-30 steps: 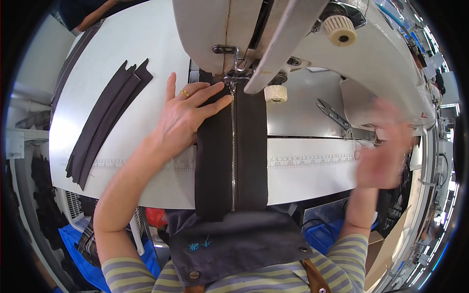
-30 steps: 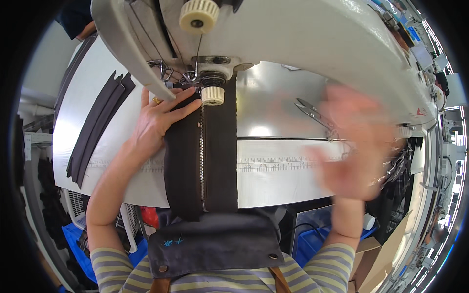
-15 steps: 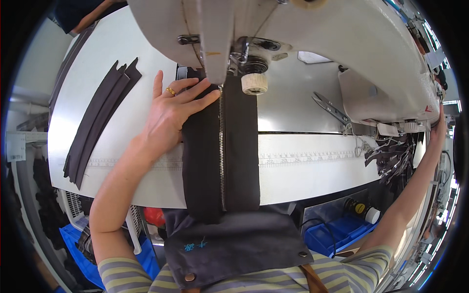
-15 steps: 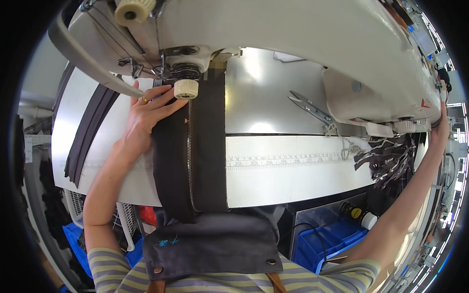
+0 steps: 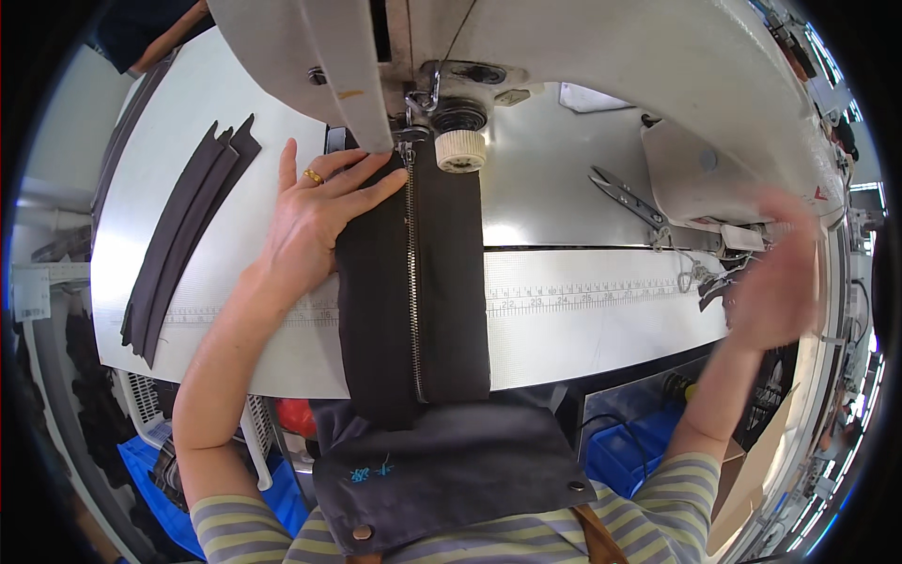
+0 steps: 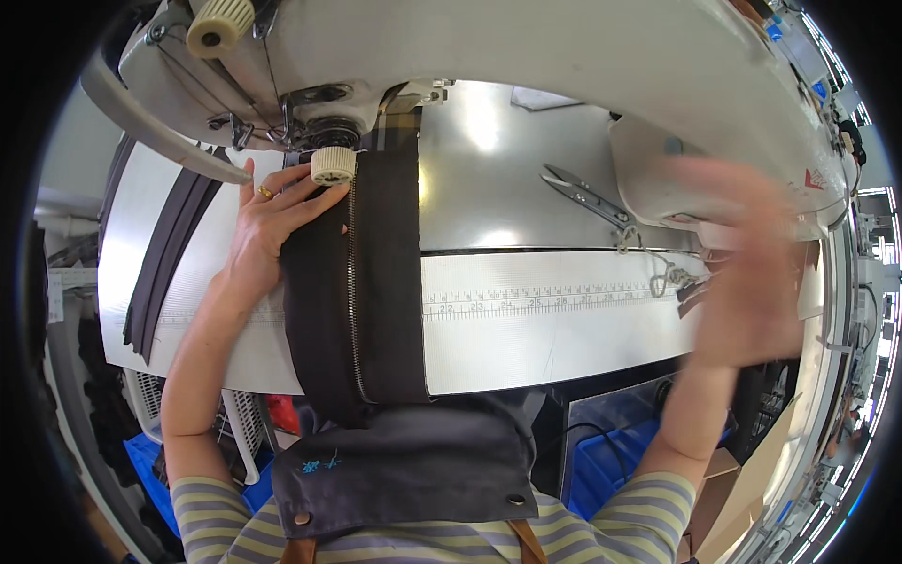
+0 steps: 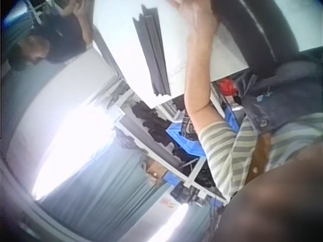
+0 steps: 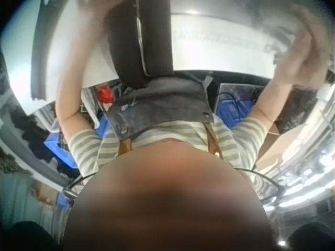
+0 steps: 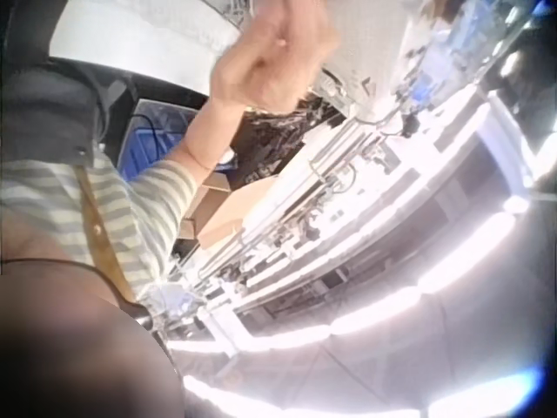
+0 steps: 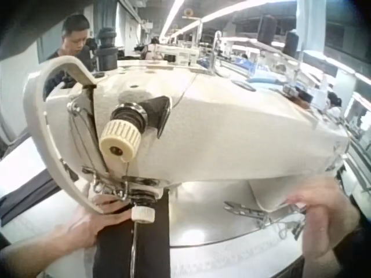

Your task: Sewing a zipper onto pieces of plaid fabric using an industrial sewing machine.

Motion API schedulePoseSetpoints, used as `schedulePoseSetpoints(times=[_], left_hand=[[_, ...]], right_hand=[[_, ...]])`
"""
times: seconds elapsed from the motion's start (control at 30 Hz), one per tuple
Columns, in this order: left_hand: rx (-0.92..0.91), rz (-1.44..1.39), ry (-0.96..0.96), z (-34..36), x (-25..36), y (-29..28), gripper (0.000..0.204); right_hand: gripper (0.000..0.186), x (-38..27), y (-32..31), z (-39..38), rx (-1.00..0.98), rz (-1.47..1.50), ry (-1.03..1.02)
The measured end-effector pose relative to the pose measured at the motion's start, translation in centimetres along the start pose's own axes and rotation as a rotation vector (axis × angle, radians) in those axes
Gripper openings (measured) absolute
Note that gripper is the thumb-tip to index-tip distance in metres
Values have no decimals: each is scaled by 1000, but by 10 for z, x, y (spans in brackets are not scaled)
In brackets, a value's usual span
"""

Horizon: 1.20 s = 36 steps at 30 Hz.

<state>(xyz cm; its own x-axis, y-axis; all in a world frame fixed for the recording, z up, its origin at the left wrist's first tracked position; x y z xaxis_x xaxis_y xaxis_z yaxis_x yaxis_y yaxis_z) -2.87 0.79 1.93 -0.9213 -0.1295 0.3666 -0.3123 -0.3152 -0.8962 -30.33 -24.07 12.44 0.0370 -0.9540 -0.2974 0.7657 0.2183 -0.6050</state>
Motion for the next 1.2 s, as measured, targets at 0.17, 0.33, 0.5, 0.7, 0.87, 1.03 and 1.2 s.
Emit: schedulePoseSetpoints(times=[0.17,0.33,0.5,0.7,0.87,1.03,1.2], left_hand=[[30,-23,49,2,-4,-1,67],[63,-35,67,4,-2,2,61],[57,-23,59,0,-5,1,62],[52,-12,37,1,-1,0,58],[39,-7,26,1,0,-1,63],[11,-2,12,2,0,-2,66],[12,-30,6,3,1,-3,69]], right_hand=[[20,-23,189,23,-386,26,-8],[18,-11,228,27,-423,-3,-38],[16,-20,219,21,-243,-108,-264],[12,-34,202,31,-543,650,824],[16,-27,215,15,-401,435,462],[22,-26,214,15,-426,357,404],[23,-42,177,28,-611,-57,209]])
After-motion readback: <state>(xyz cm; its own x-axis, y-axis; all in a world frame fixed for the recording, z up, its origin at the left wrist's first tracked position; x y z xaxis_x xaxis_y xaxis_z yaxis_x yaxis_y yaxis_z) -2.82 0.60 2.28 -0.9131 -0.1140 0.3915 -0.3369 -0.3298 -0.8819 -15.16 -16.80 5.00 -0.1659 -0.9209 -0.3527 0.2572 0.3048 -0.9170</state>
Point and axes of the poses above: each hand's wrist, its own z-axis towards the middle knuckle, its own y-axis out of the palm, x = y × z, the point moved 2 cm from there along z, towards the middle knuckle, and after that the axes turned 7 degrees about -z, right-handed, at the moved point
